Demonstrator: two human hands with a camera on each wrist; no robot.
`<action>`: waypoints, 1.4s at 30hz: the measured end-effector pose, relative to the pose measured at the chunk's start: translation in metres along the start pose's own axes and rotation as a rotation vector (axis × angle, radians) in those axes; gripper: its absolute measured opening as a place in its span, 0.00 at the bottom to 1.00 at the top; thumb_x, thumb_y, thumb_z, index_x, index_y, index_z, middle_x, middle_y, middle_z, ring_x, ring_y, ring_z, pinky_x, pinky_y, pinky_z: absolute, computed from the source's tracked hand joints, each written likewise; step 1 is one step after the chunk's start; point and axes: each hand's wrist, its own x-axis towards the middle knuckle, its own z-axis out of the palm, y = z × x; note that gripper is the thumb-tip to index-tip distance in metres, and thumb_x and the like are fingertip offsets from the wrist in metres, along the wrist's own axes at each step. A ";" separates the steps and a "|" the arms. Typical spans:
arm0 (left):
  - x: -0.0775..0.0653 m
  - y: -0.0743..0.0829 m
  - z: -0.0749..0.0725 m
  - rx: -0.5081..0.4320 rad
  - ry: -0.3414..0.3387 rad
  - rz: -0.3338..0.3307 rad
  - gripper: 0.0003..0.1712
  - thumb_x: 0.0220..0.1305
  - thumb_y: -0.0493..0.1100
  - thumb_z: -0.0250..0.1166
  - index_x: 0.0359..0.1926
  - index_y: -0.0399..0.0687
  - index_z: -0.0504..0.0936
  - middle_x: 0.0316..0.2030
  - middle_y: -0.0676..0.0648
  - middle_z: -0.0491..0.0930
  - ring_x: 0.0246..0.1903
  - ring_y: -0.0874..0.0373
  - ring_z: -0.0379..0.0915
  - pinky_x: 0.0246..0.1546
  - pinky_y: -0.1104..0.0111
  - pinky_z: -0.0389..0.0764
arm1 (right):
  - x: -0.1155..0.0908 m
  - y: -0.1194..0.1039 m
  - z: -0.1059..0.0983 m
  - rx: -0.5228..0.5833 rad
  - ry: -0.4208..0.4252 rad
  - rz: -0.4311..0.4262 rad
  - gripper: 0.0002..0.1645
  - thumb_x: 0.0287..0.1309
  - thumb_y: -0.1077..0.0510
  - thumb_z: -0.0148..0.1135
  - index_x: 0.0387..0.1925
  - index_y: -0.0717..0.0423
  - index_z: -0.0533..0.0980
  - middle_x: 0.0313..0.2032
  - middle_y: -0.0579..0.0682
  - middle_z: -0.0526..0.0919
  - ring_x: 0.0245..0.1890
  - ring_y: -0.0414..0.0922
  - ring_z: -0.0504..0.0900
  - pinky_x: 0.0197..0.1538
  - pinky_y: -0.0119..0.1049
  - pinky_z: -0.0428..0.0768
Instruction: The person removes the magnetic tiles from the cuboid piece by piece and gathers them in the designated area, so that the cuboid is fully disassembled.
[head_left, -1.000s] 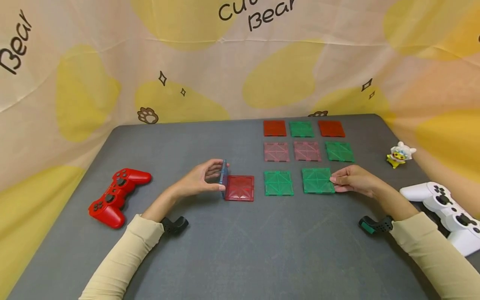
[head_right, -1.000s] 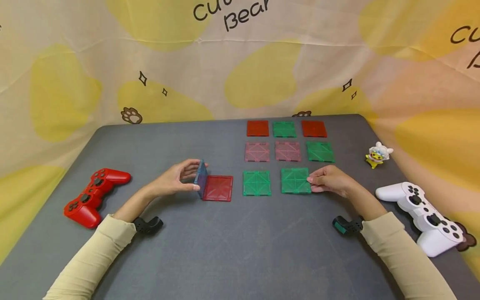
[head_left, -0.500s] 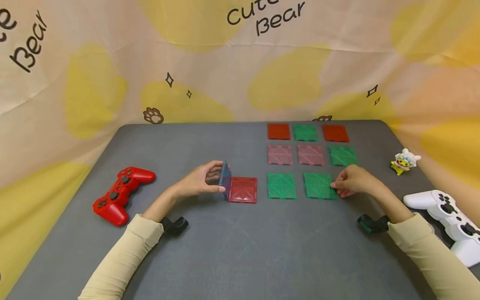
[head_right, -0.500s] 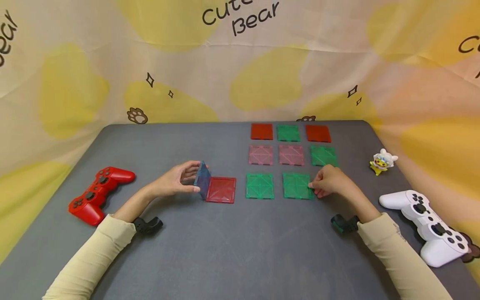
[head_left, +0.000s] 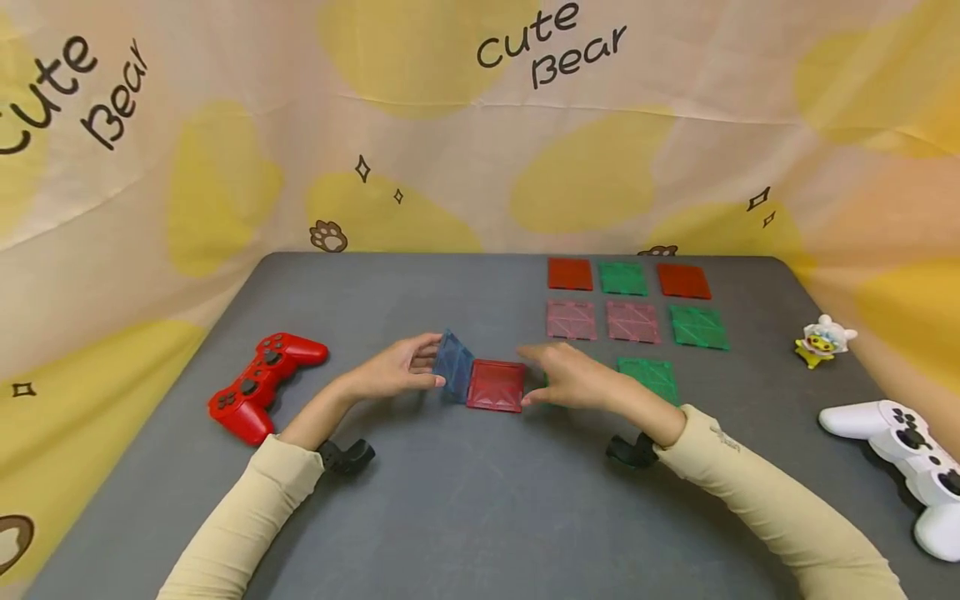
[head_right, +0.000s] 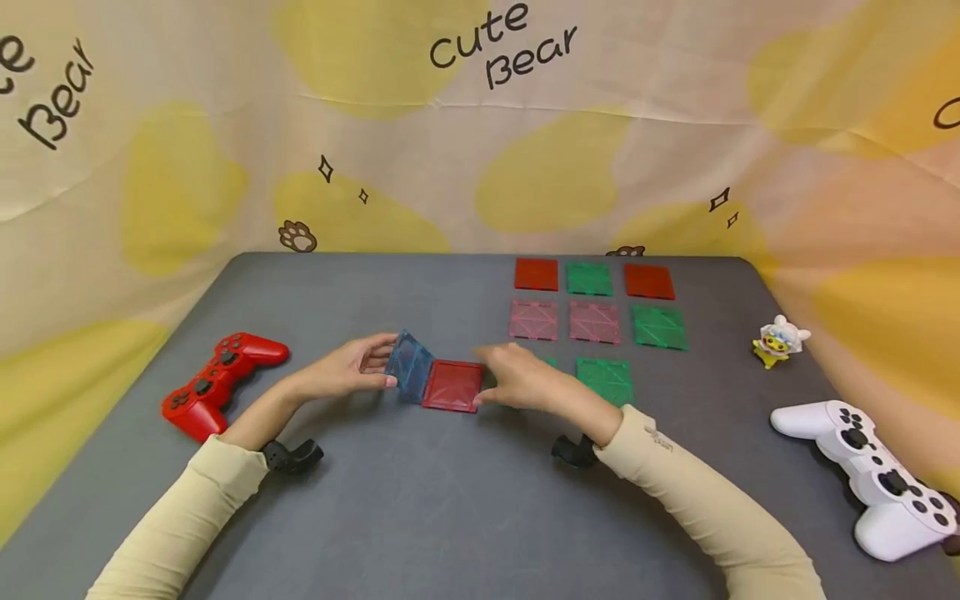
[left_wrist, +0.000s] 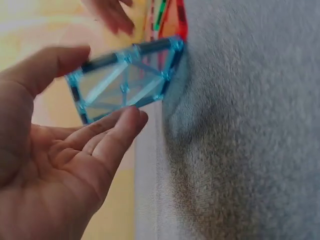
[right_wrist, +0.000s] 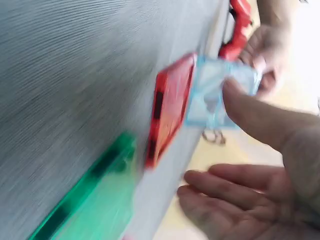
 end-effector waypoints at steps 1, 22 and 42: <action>-0.001 0.000 -0.001 -0.008 -0.001 0.007 0.42 0.60 0.39 0.60 0.67 0.28 0.47 0.63 0.30 0.61 0.62 0.40 0.61 0.59 0.54 0.66 | 0.006 -0.005 0.003 -0.024 -0.038 -0.005 0.45 0.49 0.49 0.68 0.63 0.68 0.61 0.61 0.61 0.69 0.57 0.53 0.72 0.58 0.47 0.71; 0.001 0.002 -0.001 -0.391 0.238 0.028 0.24 0.64 0.30 0.52 0.58 0.19 0.61 0.39 0.52 0.81 0.35 0.66 0.79 0.43 0.66 0.80 | 0.022 0.000 0.004 -0.028 0.240 -0.067 0.49 0.43 0.58 0.70 0.66 0.62 0.58 0.60 0.58 0.65 0.56 0.54 0.68 0.53 0.46 0.75; 0.017 0.018 0.022 -0.400 0.297 0.084 0.27 0.63 0.30 0.53 0.61 0.22 0.59 0.55 0.24 0.67 0.36 0.71 0.78 0.40 0.71 0.80 | -0.026 0.035 0.000 1.025 0.304 0.221 0.35 0.61 0.69 0.52 0.67 0.67 0.52 0.63 0.66 0.63 0.53 0.55 0.77 0.56 0.48 0.70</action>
